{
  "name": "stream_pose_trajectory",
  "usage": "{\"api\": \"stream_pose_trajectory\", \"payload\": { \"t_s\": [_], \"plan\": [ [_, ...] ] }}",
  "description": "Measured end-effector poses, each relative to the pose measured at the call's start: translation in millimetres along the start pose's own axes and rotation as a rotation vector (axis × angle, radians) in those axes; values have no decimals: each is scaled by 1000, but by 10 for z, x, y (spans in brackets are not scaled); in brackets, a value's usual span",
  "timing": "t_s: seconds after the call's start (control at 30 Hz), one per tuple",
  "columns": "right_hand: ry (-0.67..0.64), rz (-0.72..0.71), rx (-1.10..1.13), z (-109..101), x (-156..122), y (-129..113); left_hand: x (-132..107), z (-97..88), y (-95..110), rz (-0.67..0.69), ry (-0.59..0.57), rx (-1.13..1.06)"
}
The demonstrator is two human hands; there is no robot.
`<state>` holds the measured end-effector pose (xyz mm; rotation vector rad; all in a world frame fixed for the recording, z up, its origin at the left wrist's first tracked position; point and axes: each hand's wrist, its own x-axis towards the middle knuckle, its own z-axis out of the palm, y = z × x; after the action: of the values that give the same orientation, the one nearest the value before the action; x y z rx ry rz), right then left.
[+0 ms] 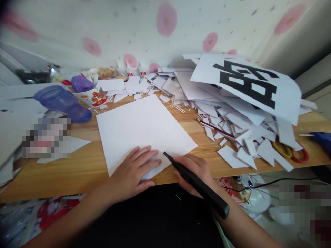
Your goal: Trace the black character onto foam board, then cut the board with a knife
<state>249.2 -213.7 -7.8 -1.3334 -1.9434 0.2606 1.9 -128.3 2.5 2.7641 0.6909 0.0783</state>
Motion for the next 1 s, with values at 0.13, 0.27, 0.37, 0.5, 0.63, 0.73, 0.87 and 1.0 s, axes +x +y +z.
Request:
{"api": "stream_pose_trajectory", "payload": {
  "t_s": [0.13, 0.27, 0.37, 0.5, 0.63, 0.73, 0.87, 1.0],
  "plan": [
    [-60, -50, 4, -39, 12, -3, 15, 1, 13, -11, 5, -31],
    [-123, -99, -11, -90, 10, -36, 46, -10, 41, -52, 29, -55],
    [-128, -122, -17, -119, -31, -54, 59, -21, 59, -78, 8, -55],
    [-100, -163, -68, -152, -139, -67, 59, -8, 59, -79, 14, -52],
    [-68, -189, -114, -159, -250, -79, 53, 19, 44, -72, 37, -50],
    [-61, -183, -123, -158, -308, -83, 49, 21, 40, -68, 44, -44],
    [-68, -146, -128, -167, -371, -81, 40, 9, 39, -61, 41, -57],
    [-25, -131, -160, -168, -445, -116, 48, 5, 43, -64, 38, -77]
  ]
}}
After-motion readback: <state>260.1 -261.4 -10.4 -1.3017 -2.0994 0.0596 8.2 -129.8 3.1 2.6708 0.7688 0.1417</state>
